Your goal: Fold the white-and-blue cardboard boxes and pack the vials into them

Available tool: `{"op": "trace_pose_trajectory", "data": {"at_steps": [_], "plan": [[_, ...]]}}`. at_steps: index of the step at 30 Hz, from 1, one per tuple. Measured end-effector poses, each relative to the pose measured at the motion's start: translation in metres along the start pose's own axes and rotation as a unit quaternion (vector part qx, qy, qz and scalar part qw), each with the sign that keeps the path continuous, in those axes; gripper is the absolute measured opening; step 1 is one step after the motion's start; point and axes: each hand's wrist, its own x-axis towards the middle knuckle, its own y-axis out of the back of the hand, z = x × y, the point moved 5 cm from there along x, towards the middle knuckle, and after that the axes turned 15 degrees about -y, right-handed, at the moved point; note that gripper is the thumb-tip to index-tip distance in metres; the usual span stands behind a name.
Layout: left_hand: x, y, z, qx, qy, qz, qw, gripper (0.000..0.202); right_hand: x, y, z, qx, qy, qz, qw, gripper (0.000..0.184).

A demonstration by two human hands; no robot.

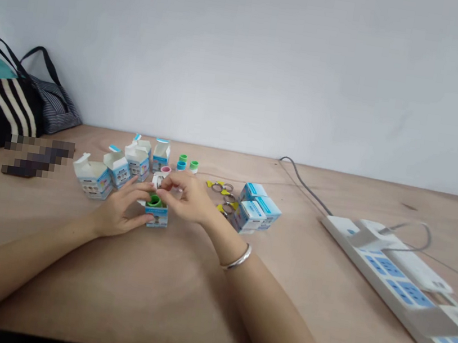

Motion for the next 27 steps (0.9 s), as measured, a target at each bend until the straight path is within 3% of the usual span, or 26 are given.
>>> {"op": "trace_pose_trajectory", "data": {"at_steps": [4,10,14,19,21,23,27], "plan": [[-0.001,0.0,0.0,0.002,-0.002,0.004,1.0,0.025,0.001,0.003,0.007,-0.058,-0.003,-0.04,0.998,0.015],[0.0,0.0,0.001,-0.001,-0.005,0.011,1.0,0.026,0.002,0.012,0.007,-0.154,-0.017,-0.031,0.987,0.013],[0.0,0.0,0.002,-0.001,-0.006,0.015,1.0,0.032,0.003,0.011,0.009,-0.128,-0.034,-0.019,0.991,0.009],[-0.005,0.011,-0.003,0.03,0.031,0.12,0.992,0.059,0.004,0.012,0.023,-0.067,-0.109,0.008,0.992,0.013],[-0.006,0.013,-0.003,0.052,0.033,0.129,0.99,0.054,0.003,0.01,0.028,-0.054,-0.123,-0.014,0.991,0.021],[-0.006,0.013,-0.002,0.073,0.021,0.104,0.992,0.045,0.002,0.007,0.033,-0.048,-0.137,-0.033,0.989,0.03],[-0.004,0.01,0.001,0.094,-0.016,0.067,0.993,0.028,0.002,0.0,0.044,-0.035,-0.172,-0.014,0.984,0.046]]}}
